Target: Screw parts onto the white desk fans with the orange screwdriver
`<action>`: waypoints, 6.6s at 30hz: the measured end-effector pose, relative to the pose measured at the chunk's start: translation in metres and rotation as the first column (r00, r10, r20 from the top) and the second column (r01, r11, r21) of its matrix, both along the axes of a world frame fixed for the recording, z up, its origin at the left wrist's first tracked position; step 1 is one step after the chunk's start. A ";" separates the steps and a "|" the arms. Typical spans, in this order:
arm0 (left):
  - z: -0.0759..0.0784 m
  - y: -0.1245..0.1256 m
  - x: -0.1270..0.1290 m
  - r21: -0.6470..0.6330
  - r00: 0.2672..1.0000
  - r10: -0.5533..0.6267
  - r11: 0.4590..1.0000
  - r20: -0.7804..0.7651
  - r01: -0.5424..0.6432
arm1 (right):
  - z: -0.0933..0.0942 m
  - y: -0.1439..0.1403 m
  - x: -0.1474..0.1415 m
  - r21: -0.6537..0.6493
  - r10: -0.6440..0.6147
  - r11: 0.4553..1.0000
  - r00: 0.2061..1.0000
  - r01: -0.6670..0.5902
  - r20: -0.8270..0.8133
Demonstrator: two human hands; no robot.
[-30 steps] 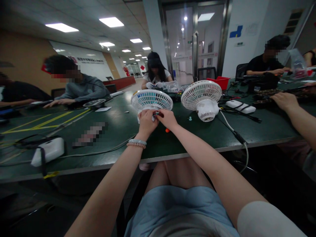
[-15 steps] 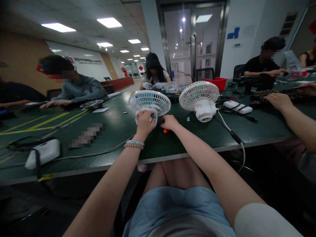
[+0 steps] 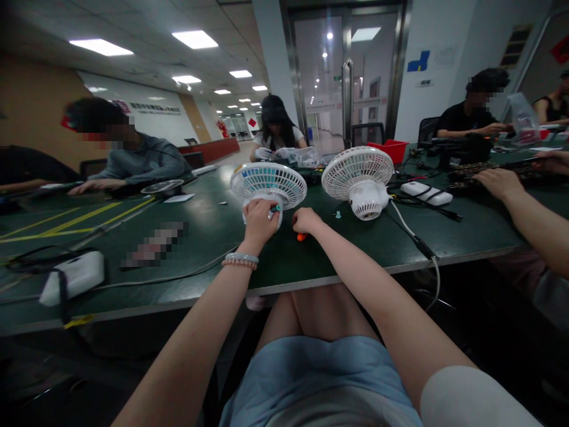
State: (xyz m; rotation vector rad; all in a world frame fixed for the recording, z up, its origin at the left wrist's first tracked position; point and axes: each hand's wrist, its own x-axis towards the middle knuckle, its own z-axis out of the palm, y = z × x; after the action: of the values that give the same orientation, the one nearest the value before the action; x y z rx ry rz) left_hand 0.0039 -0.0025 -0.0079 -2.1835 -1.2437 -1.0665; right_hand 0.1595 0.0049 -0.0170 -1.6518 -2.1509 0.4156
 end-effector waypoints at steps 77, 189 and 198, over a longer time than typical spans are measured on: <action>0.003 -0.003 -0.001 -0.042 1.000 0.019 0.999 0.018 -0.018 | 0.004 -0.014 -0.024 0.502 0.171 0.855 0.845 0.128 -0.507; 0.006 0.000 -0.004 -0.050 0.998 0.040 0.998 0.052 -0.038 | 0.005 -0.017 0.082 0.255 0.240 0.967 0.441 -0.025 -0.865; 0.005 0.001 -0.003 -0.056 0.997 0.044 0.998 0.060 -0.041 | 0.004 -0.022 0.077 0.286 0.267 0.957 0.542 -0.051 -0.797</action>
State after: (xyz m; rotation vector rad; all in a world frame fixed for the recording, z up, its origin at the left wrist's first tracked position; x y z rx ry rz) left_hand 0.0014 -0.0020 -0.0027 -2.1693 -1.3553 -1.1017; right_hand 0.2362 -0.0171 -0.0132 -0.8181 -1.5079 0.7842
